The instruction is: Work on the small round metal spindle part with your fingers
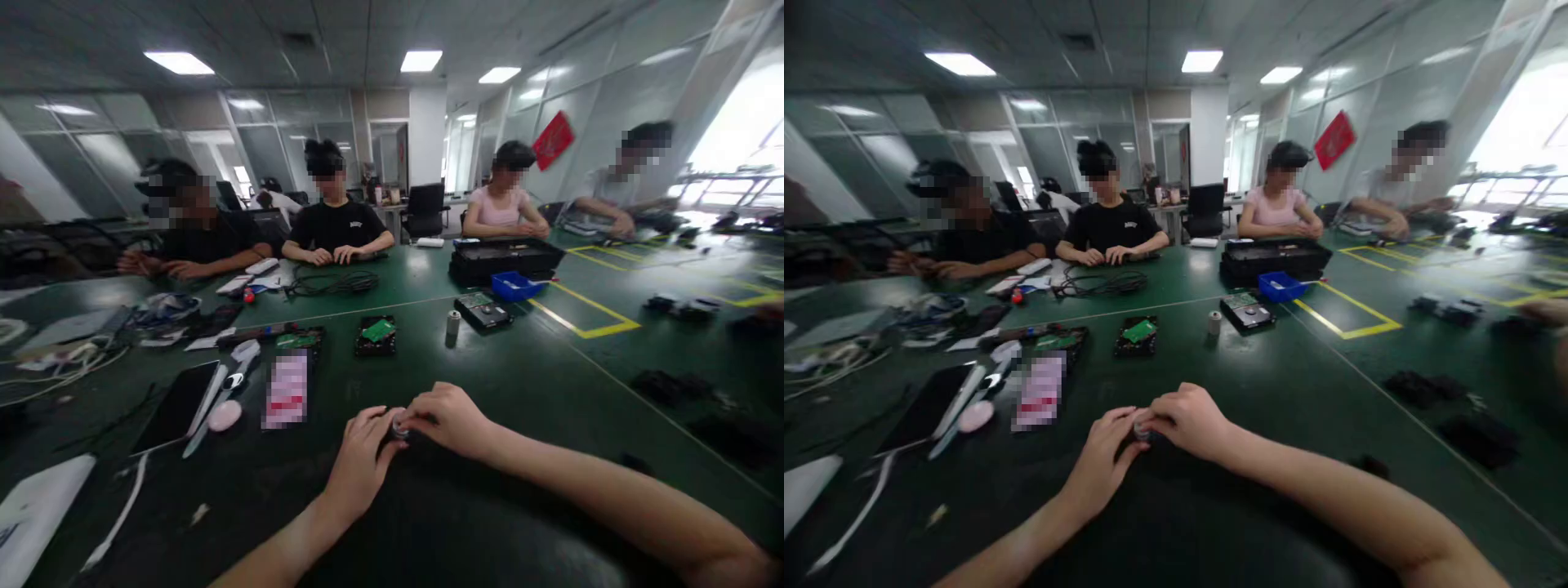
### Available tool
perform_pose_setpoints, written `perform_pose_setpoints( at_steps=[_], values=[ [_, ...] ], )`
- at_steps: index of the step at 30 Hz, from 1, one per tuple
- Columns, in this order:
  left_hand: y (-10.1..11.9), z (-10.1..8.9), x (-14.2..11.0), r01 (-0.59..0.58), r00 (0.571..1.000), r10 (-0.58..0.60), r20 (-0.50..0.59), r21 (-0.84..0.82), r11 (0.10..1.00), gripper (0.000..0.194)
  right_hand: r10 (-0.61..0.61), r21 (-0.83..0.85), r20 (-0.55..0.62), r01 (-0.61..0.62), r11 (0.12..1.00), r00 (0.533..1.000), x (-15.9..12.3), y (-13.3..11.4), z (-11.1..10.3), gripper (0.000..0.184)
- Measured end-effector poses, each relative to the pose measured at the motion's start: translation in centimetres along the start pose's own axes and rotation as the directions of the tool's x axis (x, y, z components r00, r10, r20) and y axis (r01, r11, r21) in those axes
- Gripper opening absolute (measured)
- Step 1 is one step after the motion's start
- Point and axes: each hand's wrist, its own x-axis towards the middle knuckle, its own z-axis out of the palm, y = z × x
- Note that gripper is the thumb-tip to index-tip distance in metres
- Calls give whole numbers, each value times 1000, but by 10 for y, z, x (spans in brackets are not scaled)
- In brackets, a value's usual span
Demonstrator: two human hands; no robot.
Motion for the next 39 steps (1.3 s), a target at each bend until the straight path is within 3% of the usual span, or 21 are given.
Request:
perform_pose_setpoints(
  at_steps=[7,11,14,16,18,20,22,26,27,32,39],
  values=[
    [2,0,2,5,999,-5,-33,2,1000,41,16,3,-4,-16,1000,1000,0,0,2,8],
    [6,-4,1,33,993,-32,-110,-1,999,37,19,1,1,-19,1000,1000,2,-1,1,8],
    [24,-8,-4,34,982,-36,-188,-15,999,23,20,2,5,-20,1000,1000,7,0,-1,8],
    [46,-6,-7,-52,990,44,-136,-57,997,14,25,6,14,-25,1000,1000,11,1,-2,8],
    [74,5,-5,-160,986,163,15,-138,978,17,30,11,35,-31,999,999,14,2,-4,8],
    [101,27,2,-166,969,196,151,-190,968,54,38,9,61,-38,999,997,15,3,-6,9],
    [123,57,15,-163,948,215,235,-223,961,81,49,-7,81,-49,999,995,16,2,-8,10],
    [147,114,50,-196,896,297,332,-305,932,105,52,-48,118,-47,998,992,17,-3,-13,11],
    [151,125,59,-211,864,331,379,-326,922,108,48,-54,132,-41,998,990,18,-3,-14,11],
    [165,151,93,-379,732,467,496,-273,884,99,38,-55,180,-28,998,983,24,-1,-18,11],
    [169,161,113,-477,665,558,497,-293,829,67,39,-30,200,-34,999,979,24,0,-20,10]
  ],
)
